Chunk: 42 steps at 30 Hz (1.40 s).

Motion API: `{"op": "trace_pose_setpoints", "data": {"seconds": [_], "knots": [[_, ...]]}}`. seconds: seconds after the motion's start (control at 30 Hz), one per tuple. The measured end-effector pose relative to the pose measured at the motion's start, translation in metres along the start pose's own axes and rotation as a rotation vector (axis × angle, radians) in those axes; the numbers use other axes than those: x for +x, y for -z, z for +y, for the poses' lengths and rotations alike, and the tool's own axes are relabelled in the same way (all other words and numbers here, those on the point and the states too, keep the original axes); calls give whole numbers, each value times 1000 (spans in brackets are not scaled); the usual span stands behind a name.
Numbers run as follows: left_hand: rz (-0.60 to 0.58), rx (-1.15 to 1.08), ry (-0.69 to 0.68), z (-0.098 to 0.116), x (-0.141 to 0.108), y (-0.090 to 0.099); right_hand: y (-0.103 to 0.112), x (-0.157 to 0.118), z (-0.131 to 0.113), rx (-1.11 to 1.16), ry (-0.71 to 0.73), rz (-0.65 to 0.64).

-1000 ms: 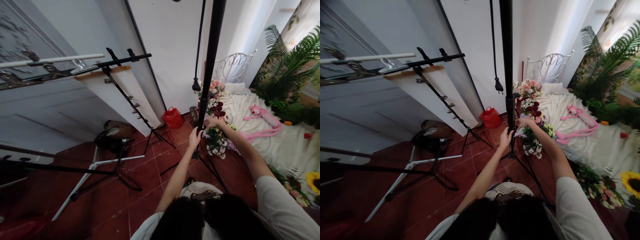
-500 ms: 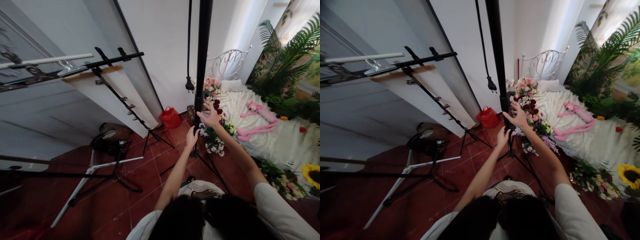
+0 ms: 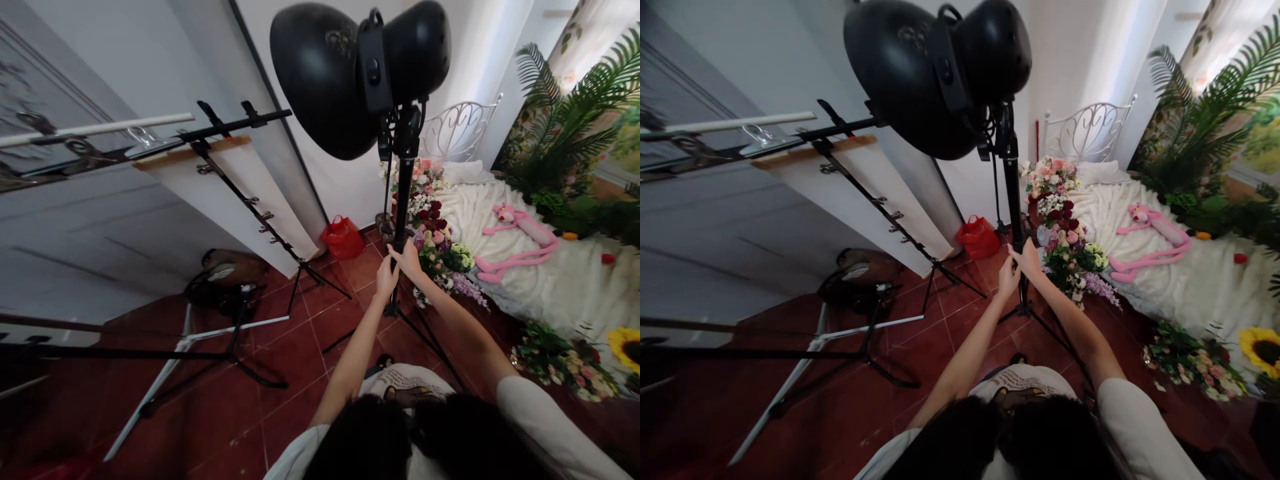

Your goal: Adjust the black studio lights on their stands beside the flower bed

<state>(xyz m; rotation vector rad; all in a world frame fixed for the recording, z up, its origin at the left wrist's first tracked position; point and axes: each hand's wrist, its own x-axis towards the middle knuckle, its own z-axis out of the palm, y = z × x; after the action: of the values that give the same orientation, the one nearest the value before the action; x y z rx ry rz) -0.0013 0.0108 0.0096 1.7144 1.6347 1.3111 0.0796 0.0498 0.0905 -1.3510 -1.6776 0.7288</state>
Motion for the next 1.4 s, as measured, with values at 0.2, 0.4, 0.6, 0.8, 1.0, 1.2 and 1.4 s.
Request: {"op": "trace_pose_setpoints", "data": {"seconds": [0.2, 0.4, 0.6, 0.8, 1.0, 1.2, 1.4], "knots": [[4, 15, 5, -5, -1, -3, 10, -2, 11, 111, 41, -95], [41, -18, 33, -5, -1, -7, 35, -9, 61, 306, 22, -232], [38, -26, 35, -4, 1, -6, 23, -13, 89, 385, -75, -166], [37, -21, 24, -1, 0, -4, 2, 7, 93, 282, -293, -80], [24, -31, 40, 1, 1, -5, -8, 16, 85, 293, -542, -5], [56, -119, 80, -8, -10, -8, 5, -32, 88, 624, -545, -52], [1, -190, 350, -44, -65, -38, 31, -115, 128, 734, -687, 91]]}}
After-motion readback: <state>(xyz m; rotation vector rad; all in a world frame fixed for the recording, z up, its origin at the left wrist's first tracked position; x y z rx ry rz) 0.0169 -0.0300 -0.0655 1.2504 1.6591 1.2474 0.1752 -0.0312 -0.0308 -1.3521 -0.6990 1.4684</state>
